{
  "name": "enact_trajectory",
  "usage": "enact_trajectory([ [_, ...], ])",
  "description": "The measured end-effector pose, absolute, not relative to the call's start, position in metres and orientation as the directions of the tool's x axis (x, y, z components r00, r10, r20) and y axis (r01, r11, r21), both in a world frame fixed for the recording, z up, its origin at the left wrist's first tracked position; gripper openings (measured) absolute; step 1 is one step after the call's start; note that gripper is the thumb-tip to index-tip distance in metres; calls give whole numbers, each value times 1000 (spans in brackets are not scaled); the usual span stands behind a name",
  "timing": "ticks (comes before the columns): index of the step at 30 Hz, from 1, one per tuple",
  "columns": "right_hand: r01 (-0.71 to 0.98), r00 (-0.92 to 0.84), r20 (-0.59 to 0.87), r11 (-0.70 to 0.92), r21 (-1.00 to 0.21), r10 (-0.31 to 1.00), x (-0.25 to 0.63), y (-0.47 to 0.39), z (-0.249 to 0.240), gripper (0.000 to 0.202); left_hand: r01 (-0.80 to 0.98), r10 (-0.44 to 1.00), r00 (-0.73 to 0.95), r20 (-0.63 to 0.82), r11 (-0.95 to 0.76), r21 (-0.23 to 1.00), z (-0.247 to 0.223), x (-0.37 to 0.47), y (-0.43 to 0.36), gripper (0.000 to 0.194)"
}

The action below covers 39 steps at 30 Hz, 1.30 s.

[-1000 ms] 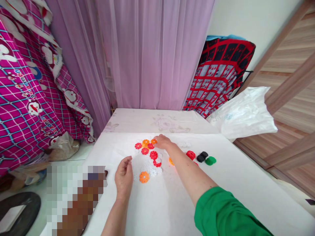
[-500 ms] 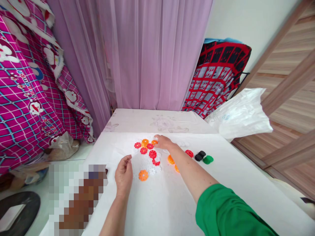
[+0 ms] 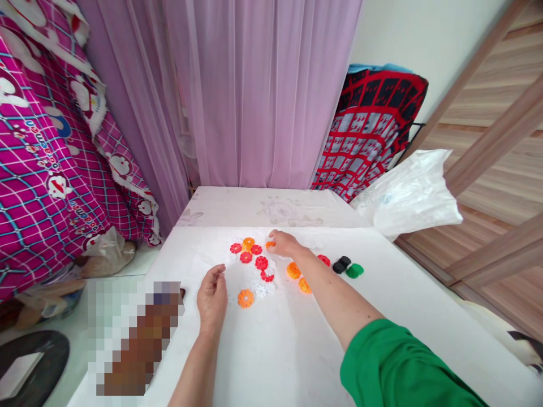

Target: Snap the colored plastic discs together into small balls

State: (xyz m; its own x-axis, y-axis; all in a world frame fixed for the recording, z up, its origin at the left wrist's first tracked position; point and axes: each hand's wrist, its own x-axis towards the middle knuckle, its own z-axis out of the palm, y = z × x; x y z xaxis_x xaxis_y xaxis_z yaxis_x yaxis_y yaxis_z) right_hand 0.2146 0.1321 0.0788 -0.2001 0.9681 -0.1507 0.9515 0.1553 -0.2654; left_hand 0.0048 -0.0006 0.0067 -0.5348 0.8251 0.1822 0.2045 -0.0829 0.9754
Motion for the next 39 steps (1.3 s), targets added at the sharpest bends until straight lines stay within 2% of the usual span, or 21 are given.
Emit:
enact_trajectory([
  [7, 900, -155, -44, 123, -417, 987, 283, 68, 105, 56, 216, 828, -533, 174, -66, 974, 12, 7, -3, 29],
  [15, 946, -115, -110, 76, -314, 987, 311, 7, 94, 57, 197, 825, -538, 170, -73, 978, 14, 7, -2, 29],
  [25, 942, -137, -104, 97, -322, 985, 303, 3, 90, 58, 195, 827, -542, 152, -53, 979, 17, 8, -3, 29],
  [33, 933, -245, 10, 239, -271, 969, 282, 39, 111, 19, 195, 827, -537, 168, -71, 978, 14, 7, -2, 29],
  [36, 921, -306, 7, 298, -253, 952, 247, 72, 107, 23, 193, 820, -549, 162, -64, 979, 12, 7, -2, 29],
  [39, 933, -299, -45, 283, -221, 953, 204, 103, 99, 30, 182, 814, -558, 159, -67, 981, 11, 7, -2, 27],
])
